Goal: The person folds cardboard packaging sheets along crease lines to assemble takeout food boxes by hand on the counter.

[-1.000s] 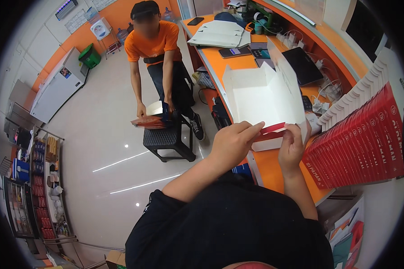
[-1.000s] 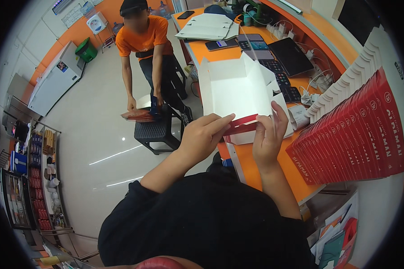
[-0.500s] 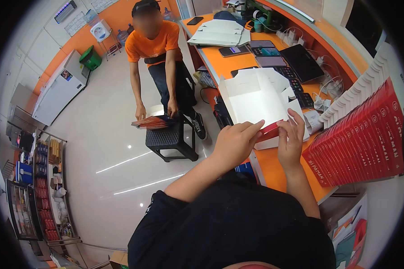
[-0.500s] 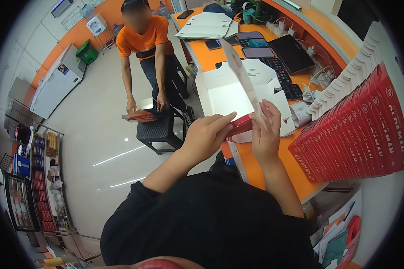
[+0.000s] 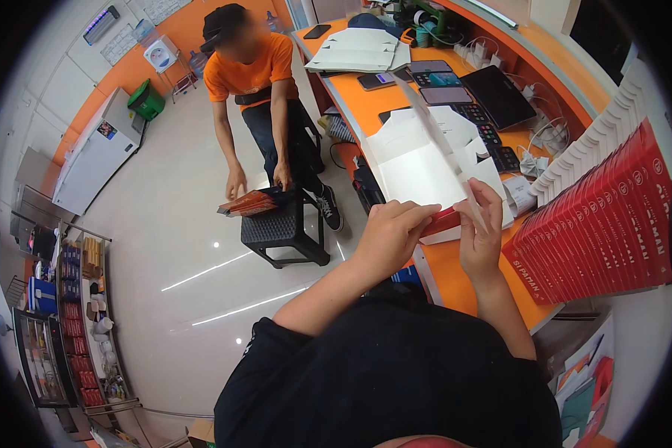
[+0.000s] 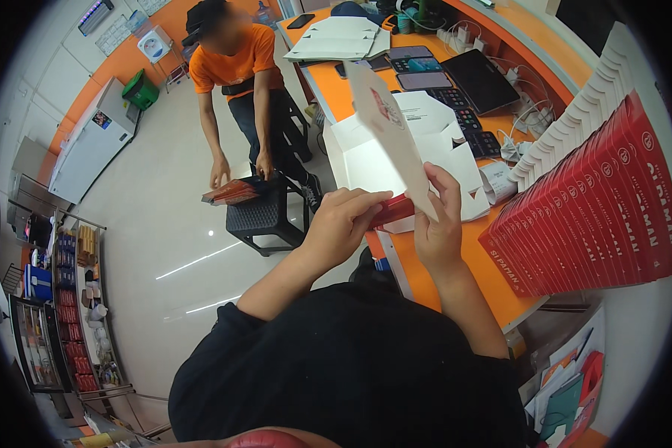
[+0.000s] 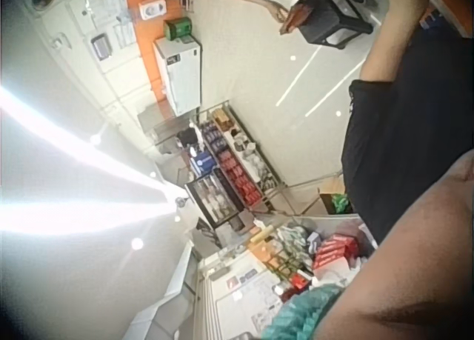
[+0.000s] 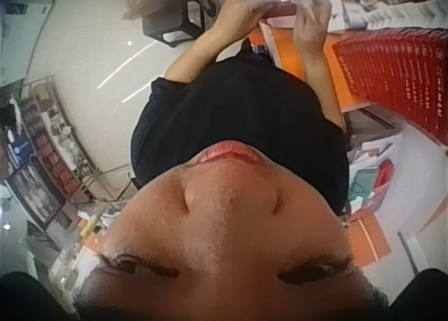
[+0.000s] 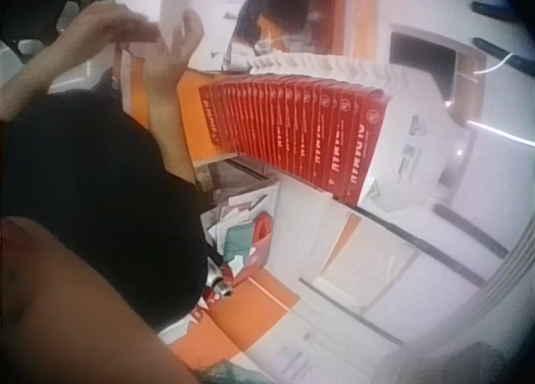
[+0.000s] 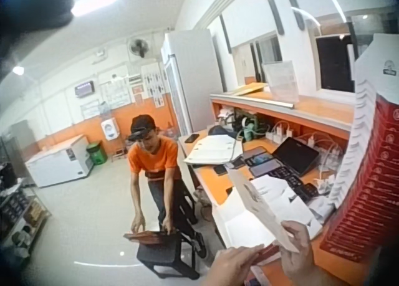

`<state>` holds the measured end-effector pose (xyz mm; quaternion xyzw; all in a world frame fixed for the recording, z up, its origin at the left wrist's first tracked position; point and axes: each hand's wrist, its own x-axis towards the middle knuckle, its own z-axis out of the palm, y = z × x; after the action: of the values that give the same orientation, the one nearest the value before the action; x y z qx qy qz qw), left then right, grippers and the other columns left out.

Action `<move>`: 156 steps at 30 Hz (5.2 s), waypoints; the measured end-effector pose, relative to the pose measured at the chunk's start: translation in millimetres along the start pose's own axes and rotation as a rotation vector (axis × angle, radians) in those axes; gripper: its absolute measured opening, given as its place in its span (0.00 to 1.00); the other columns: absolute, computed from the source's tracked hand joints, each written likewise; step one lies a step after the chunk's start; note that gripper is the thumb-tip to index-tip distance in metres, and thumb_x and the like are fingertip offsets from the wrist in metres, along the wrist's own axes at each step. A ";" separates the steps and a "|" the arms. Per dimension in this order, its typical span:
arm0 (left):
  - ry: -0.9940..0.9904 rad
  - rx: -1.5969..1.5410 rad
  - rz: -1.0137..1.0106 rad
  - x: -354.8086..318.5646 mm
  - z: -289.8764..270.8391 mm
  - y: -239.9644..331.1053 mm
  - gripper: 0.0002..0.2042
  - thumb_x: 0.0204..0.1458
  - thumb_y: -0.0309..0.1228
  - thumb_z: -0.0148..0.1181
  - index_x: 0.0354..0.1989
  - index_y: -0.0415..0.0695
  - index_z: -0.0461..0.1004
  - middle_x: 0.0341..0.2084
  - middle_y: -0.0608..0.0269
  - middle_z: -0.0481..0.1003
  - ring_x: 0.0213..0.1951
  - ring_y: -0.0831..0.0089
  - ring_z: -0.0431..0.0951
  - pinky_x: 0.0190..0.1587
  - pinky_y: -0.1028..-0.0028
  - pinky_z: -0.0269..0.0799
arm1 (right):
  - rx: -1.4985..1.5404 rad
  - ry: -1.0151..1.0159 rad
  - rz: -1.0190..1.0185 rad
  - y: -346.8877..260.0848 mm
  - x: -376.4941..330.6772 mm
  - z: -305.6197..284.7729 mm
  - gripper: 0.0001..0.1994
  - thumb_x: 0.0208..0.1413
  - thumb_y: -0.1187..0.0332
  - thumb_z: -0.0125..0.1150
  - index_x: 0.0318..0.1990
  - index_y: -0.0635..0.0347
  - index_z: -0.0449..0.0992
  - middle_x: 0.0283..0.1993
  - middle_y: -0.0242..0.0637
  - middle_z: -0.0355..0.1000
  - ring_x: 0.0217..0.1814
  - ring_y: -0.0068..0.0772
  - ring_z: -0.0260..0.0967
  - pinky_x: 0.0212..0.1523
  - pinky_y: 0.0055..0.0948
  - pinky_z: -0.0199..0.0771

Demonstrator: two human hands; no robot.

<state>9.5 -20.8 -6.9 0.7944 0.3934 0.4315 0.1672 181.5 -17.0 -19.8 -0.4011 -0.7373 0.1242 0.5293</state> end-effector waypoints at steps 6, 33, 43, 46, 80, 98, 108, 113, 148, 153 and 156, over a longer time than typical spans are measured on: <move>0.083 0.123 0.066 4.3 1.5 1.9 0.15 0.46 0.22 0.54 0.45 0.45 0.72 0.23 0.64 0.72 0.24 0.66 0.68 0.31 0.71 0.61 | 0.013 0.111 -0.050 3.2 -8.7 8.9 0.20 0.51 0.74 0.55 0.52 0.57 0.58 0.60 0.47 0.45 0.64 0.48 0.47 0.59 0.41 0.56; 0.134 0.429 0.206 -5.8 25.4 -7.6 0.18 0.38 0.27 0.56 0.42 0.53 0.71 0.22 0.77 0.68 0.25 0.78 0.66 0.32 0.72 0.53 | 0.992 0.092 0.819 -0.2 -11.5 21.9 0.19 0.58 0.64 0.46 0.55 0.51 0.52 0.46 0.33 0.59 0.45 0.28 0.62 0.40 0.37 0.71; 0.020 0.391 0.077 -7.4 19.9 -38.9 0.12 0.45 0.29 0.57 0.40 0.52 0.73 0.23 0.73 0.71 0.27 0.76 0.70 0.32 0.73 0.57 | -0.123 -0.122 0.016 46.7 -63.3 6.2 0.15 0.51 0.74 0.52 0.47 0.67 0.66 0.45 0.45 0.62 0.43 0.41 0.65 0.43 0.31 0.68; 0.008 0.349 0.090 -5.5 17.7 -31.1 0.10 0.45 0.29 0.57 0.38 0.51 0.73 0.24 0.72 0.71 0.28 0.75 0.71 0.32 0.73 0.57 | -0.231 -0.117 -0.129 16.2 -39.6 6.1 0.17 0.47 0.79 0.53 0.48 0.66 0.66 0.42 0.45 0.64 0.42 0.46 0.65 0.42 0.33 0.69; 0.082 0.343 0.394 -7.5 31.1 -18.7 0.32 0.27 0.31 0.66 0.49 0.52 0.67 0.35 0.67 0.63 0.44 0.69 0.64 0.53 0.55 0.59 | -0.161 0.160 -0.052 5.8 -32.0 -4.5 0.09 0.49 0.82 0.51 0.38 0.65 0.73 0.33 0.41 0.66 0.33 0.36 0.67 0.33 0.27 0.68; 0.139 0.388 0.443 -10.6 34.5 -18.7 0.32 0.25 0.36 0.69 0.47 0.56 0.69 0.34 0.68 0.62 0.43 0.69 0.64 0.52 0.58 0.59 | -0.152 0.179 -0.044 5.5 -35.7 -0.5 0.09 0.48 0.83 0.52 0.37 0.65 0.73 0.34 0.41 0.66 0.35 0.37 0.67 0.34 0.26 0.68; 0.112 0.436 0.323 -6.4 19.6 -16.3 0.30 0.28 0.40 0.69 0.46 0.53 0.69 0.36 0.67 0.64 0.44 0.67 0.65 0.53 0.56 0.55 | -0.557 -0.082 -0.229 10.3 -37.5 -11.1 0.32 0.40 0.58 0.65 0.55 0.60 0.63 0.55 0.36 0.59 0.47 0.32 0.56 0.46 0.30 0.53; 0.118 0.440 0.344 -7.6 20.1 -17.4 0.30 0.29 0.41 0.69 0.47 0.54 0.69 0.37 0.68 0.64 0.45 0.67 0.65 0.54 0.56 0.54 | -0.659 -0.135 -0.239 11.3 -38.1 -15.3 0.32 0.39 0.64 0.65 0.55 0.58 0.63 0.56 0.34 0.58 0.46 0.31 0.55 0.45 0.30 0.53; -0.029 0.625 0.133 -4.7 -13.1 -32.0 0.28 0.31 0.40 0.67 0.48 0.59 0.68 0.41 0.72 0.66 0.48 0.72 0.65 0.59 0.44 0.41 | -0.333 -0.056 -0.081 53.3 -45.4 -21.1 0.33 0.35 0.74 0.68 0.52 0.59 0.58 0.55 0.47 0.58 0.58 0.48 0.56 0.55 0.38 0.60; -0.145 0.592 0.014 -14.6 -29.5 -54.6 0.17 0.37 0.37 0.64 0.39 0.55 0.72 0.30 0.74 0.72 0.42 0.74 0.70 0.56 0.48 0.49 | -0.286 -0.059 -0.058 70.7 -53.2 -23.4 0.36 0.35 0.75 0.68 0.55 0.60 0.55 0.57 0.48 0.55 0.61 0.50 0.52 0.58 0.39 0.57; -0.122 0.576 0.112 -15.7 -17.2 -47.0 0.12 0.39 0.36 0.63 0.35 0.54 0.73 0.25 0.75 0.72 0.37 0.75 0.71 0.53 0.55 0.55 | -0.495 -0.150 0.145 67.1 -52.0 -20.1 0.39 0.37 0.74 0.67 0.59 0.60 0.51 0.60 0.49 0.51 0.63 0.52 0.49 0.59 0.41 0.54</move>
<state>-32.2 -4.4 -34.1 0.8541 0.4443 0.2620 -0.0661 236.1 -16.0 -87.7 -0.5597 -0.7517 0.0069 0.3487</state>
